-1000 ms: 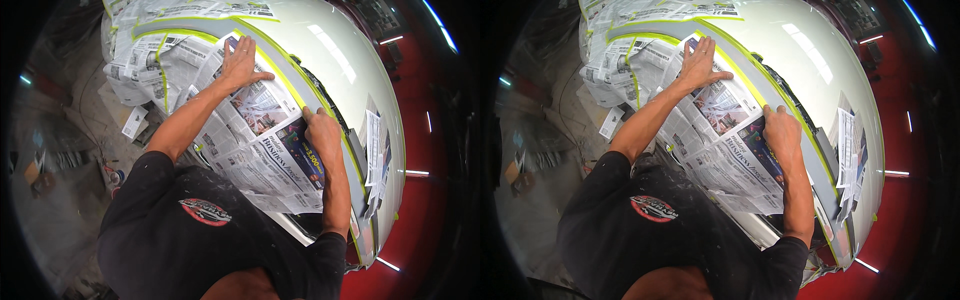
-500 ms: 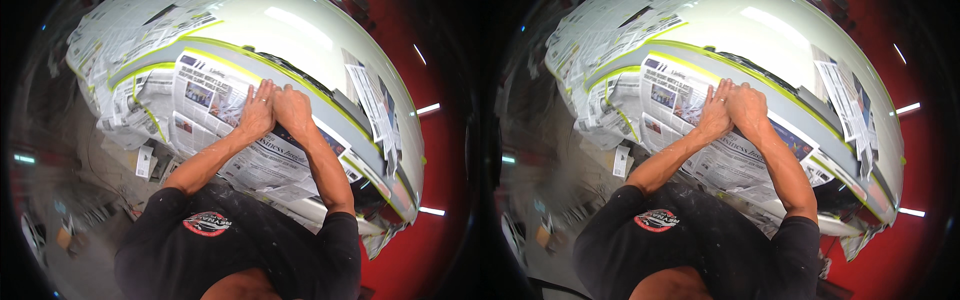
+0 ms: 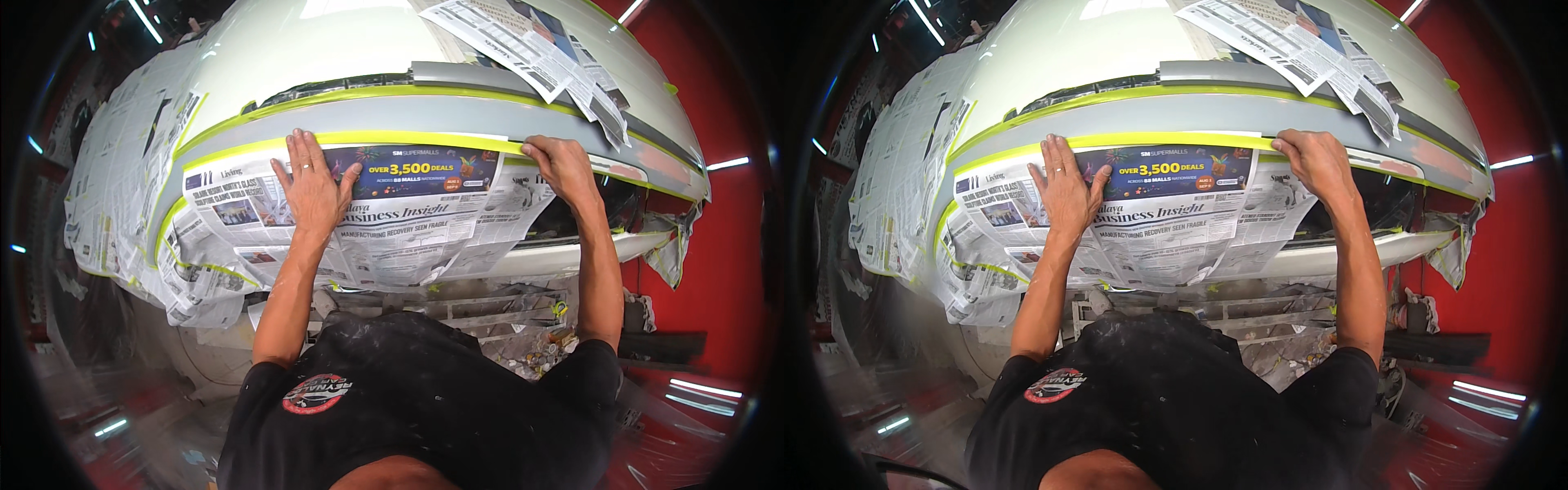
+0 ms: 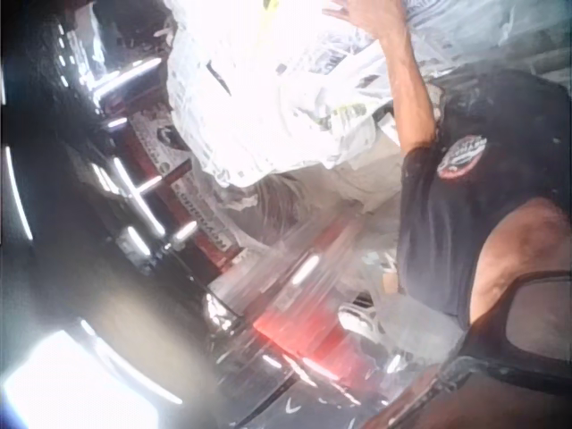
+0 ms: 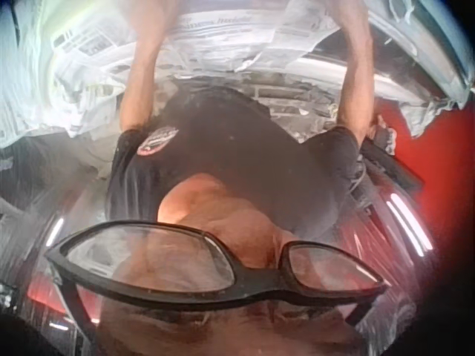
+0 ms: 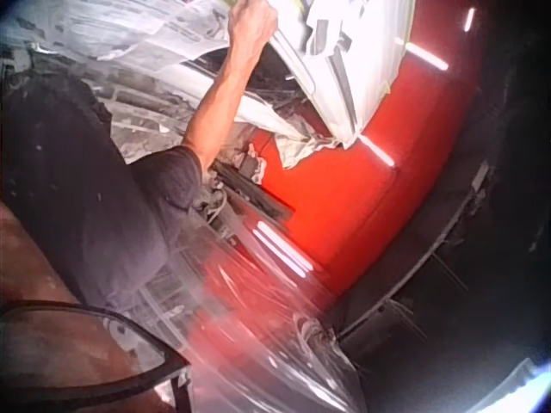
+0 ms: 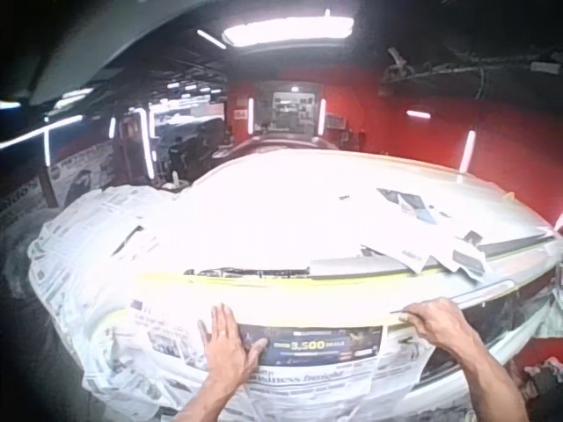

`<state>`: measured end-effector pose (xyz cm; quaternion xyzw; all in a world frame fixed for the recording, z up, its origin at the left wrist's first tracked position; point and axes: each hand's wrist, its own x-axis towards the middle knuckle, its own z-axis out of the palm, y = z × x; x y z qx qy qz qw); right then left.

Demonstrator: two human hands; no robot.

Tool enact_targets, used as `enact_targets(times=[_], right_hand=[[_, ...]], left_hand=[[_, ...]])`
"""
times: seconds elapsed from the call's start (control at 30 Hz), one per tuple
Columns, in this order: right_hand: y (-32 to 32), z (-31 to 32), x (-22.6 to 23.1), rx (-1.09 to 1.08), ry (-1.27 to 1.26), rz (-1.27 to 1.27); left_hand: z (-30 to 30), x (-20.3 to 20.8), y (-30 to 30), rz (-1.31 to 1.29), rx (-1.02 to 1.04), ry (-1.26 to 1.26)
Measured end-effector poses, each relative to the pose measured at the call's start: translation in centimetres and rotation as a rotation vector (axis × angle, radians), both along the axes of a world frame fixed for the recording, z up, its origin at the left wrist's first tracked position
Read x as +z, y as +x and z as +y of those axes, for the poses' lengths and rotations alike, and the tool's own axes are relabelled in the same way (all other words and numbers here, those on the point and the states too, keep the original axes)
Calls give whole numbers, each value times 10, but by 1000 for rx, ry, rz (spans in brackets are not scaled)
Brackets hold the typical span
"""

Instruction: The person applies newspaper sheets to the hood of a white car and secures them with bright green masking tape. They smooth the paper and tape along the contours of the hood and windshield area, ensuring the surface is fully covered for painting preparation.

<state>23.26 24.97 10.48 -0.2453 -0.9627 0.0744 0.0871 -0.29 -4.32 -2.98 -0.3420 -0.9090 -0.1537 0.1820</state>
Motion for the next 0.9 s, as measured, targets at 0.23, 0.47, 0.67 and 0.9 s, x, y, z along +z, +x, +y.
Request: enact_targets(times=[0.23,0.47,0.67,0.9], right_hand=[[-21,6,-31,-53,226,68],[-29,8,-38,-62,290,18],[-30,3,-47,-68,323,107],[-29,-2,-59,-121,327,174]], left_hand=[[0,5,2,-27,0,-35],[1,7,4,-30,-11,-38],[46,3,34,49,-251,-44],[178,15,103,87,-722,79]])
